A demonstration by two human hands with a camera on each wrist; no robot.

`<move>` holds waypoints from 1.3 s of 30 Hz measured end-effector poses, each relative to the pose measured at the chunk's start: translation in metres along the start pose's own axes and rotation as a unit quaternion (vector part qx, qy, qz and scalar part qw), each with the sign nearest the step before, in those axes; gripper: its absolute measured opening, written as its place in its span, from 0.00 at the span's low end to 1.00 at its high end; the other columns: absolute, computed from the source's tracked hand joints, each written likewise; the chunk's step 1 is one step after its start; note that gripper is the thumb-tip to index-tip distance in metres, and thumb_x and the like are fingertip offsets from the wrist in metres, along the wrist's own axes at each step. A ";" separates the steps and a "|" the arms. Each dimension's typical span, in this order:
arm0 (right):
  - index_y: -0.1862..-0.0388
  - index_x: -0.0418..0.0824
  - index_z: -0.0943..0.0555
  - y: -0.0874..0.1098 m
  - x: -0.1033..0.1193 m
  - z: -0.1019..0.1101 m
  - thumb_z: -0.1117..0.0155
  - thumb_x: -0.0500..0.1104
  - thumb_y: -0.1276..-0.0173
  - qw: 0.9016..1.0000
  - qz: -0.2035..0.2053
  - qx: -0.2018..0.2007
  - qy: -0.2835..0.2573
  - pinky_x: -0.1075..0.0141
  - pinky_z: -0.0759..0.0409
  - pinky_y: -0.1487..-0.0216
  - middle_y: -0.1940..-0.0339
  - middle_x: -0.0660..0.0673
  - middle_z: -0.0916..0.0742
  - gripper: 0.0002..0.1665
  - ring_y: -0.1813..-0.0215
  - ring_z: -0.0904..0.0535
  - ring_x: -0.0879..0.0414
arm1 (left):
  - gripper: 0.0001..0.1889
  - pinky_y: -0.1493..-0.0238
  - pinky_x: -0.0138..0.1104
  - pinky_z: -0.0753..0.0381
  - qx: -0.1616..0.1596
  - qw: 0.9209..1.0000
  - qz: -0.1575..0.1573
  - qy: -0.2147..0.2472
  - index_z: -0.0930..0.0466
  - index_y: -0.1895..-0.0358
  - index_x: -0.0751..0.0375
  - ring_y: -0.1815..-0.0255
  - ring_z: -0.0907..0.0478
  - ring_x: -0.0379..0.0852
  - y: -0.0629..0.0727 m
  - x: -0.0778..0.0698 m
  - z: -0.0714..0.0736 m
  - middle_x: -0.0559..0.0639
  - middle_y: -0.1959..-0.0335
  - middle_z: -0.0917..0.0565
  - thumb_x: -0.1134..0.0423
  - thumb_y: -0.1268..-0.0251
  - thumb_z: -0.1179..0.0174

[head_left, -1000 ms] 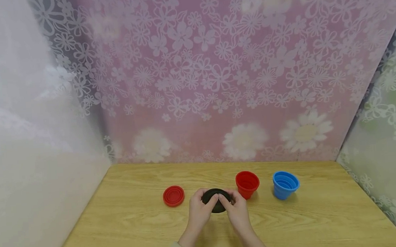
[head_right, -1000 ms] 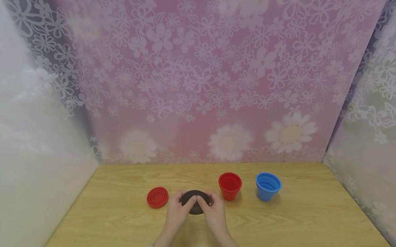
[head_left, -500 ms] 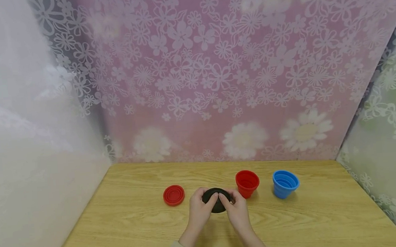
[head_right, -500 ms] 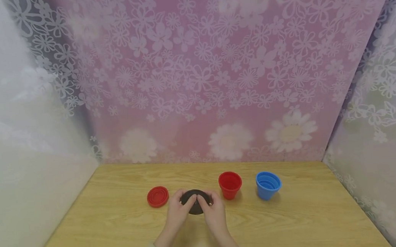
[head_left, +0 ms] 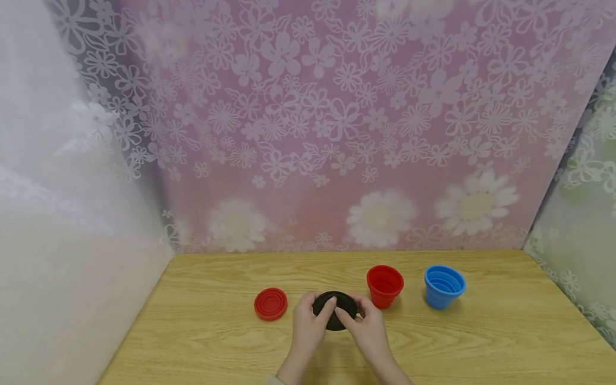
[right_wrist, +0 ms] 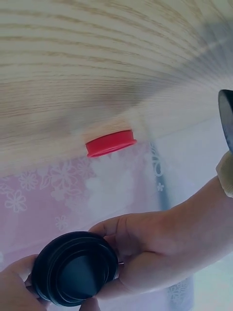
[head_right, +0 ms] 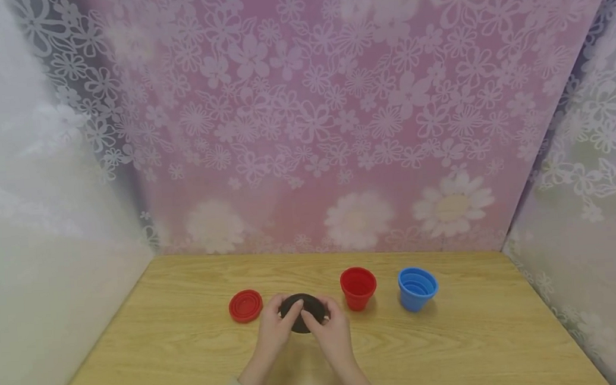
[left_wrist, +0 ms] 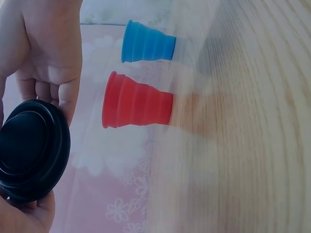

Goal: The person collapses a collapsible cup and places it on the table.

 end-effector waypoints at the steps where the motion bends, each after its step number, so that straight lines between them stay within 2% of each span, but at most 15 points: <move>1: 0.53 0.28 0.27 0.000 -0.001 0.000 0.36 0.36 0.44 1.000 0.001 0.001 0.003 0.69 0.23 0.63 0.61 0.39 0.22 0.21 0.59 0.27 0.54 | 0.11 0.69 0.32 0.25 0.000 1.000 0.000 -0.002 0.23 0.70 0.63 0.69 0.26 0.42 0.000 0.000 0.001 0.48 0.72 0.23 0.57 0.44 0.40; 12: 0.54 0.30 0.26 0.000 -0.002 0.002 0.38 0.38 0.42 0.999 0.018 -0.011 0.030 0.71 0.23 0.64 0.64 0.41 0.21 0.18 0.61 0.28 0.54 | 0.12 0.64 0.33 0.25 0.020 1.000 0.006 -0.007 0.23 0.69 0.62 0.66 0.26 0.43 0.000 0.000 0.004 0.48 0.70 0.23 0.55 0.44 0.41; 16: 0.55 0.30 0.25 -0.001 -0.002 0.004 0.38 0.39 0.42 0.999 0.016 -0.016 0.037 0.71 0.24 0.63 0.64 0.41 0.21 0.18 0.62 0.27 0.55 | 0.10 0.62 0.33 0.26 0.043 0.998 0.031 0.022 0.22 0.67 0.62 0.65 0.26 0.43 -0.001 -0.002 0.006 0.48 0.69 0.22 0.58 0.43 0.41; 18: 0.54 0.28 0.26 -0.002 -0.002 0.005 0.39 0.38 0.41 1.000 0.003 -0.018 0.013 0.70 0.24 0.62 0.63 0.40 0.21 0.18 0.63 0.26 0.55 | 0.09 0.63 0.32 0.26 0.057 0.996 0.057 0.050 0.22 0.65 0.65 0.65 0.26 0.43 -0.001 -0.007 0.010 0.50 0.68 0.21 0.61 0.42 0.42; 22: 0.52 0.25 0.29 -0.004 -0.002 0.008 0.42 0.37 0.39 0.996 -0.041 -0.020 -0.074 0.67 0.22 0.62 0.63 0.40 0.22 0.19 0.64 0.24 0.56 | 0.11 0.66 0.33 0.23 0.083 0.983 0.115 0.115 0.25 0.59 0.72 0.68 0.27 0.42 0.001 -0.021 0.019 0.54 0.67 0.22 0.66 0.40 0.45; 24: 0.51 0.24 0.31 -0.005 -0.001 0.010 0.43 0.37 0.38 0.991 -0.062 -0.017 -0.113 0.65 0.21 0.64 0.64 0.41 0.23 0.20 0.65 0.24 0.56 | 0.13 0.67 0.35 0.21 0.095 0.978 0.130 0.133 0.26 0.57 0.75 0.69 0.26 0.41 0.003 -0.027 0.023 0.54 0.67 0.22 0.66 0.39 0.46; 27: 0.50 0.23 0.33 -0.007 0.000 0.012 0.43 0.38 0.37 0.988 -0.076 -0.010 -0.136 0.64 0.21 0.63 0.64 0.42 0.22 0.22 0.65 0.23 0.57 | 0.14 0.66 0.39 0.21 0.111 0.974 0.141 0.136 0.25 0.57 0.76 0.69 0.25 0.41 0.004 -0.029 0.026 0.54 0.68 0.22 0.65 0.39 0.46; 32: 0.50 0.23 0.33 -0.009 0.001 0.014 0.44 0.39 0.37 0.984 -0.090 -0.007 -0.151 0.64 0.22 0.62 0.63 0.43 0.23 0.22 0.63 0.24 0.57 | 0.14 0.67 0.37 0.21 0.113 0.973 0.149 0.137 0.24 0.59 0.74 0.70 0.25 0.42 0.004 -0.024 0.027 0.53 0.69 0.21 0.63 0.39 0.45; 35: 0.49 0.23 0.32 -0.010 0.002 0.016 0.45 0.39 0.36 0.985 -0.087 0.000 -0.146 0.63 0.22 0.60 0.61 0.43 0.22 0.22 0.62 0.24 0.57 | 0.15 0.68 0.36 0.21 0.105 0.973 0.146 0.146 0.24 0.58 0.73 0.70 0.25 0.43 0.002 -0.011 0.024 0.53 0.68 0.21 0.62 0.39 0.44; 37: 0.49 0.23 0.31 -0.011 0.001 0.018 0.45 0.39 0.36 0.988 -0.078 0.008 -0.131 0.61 0.22 0.59 0.60 0.41 0.21 0.22 0.61 0.24 0.56 | 0.15 0.68 0.35 0.21 0.100 0.973 0.144 0.148 0.24 0.57 0.72 0.69 0.24 0.43 0.001 -0.002 0.024 0.54 0.67 0.21 0.61 0.40 0.44; 39: 0.50 0.24 0.30 -0.012 0.000 0.021 0.45 0.39 0.36 0.994 -0.066 0.015 -0.091 0.61 0.22 0.60 0.59 0.41 0.21 0.21 0.62 0.24 0.56 | 0.16 0.68 0.35 0.21 0.093 0.974 0.141 0.152 0.24 0.56 0.71 0.69 0.24 0.43 0.001 0.005 0.023 0.54 0.66 0.21 0.61 0.40 0.44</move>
Point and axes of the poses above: each hand's wrist, its own y-axis away from the middle knuckle, its own z-axis out of the back of the hand, x = y × z, the point moved 1 cm from there along -y, towards the middle knuckle
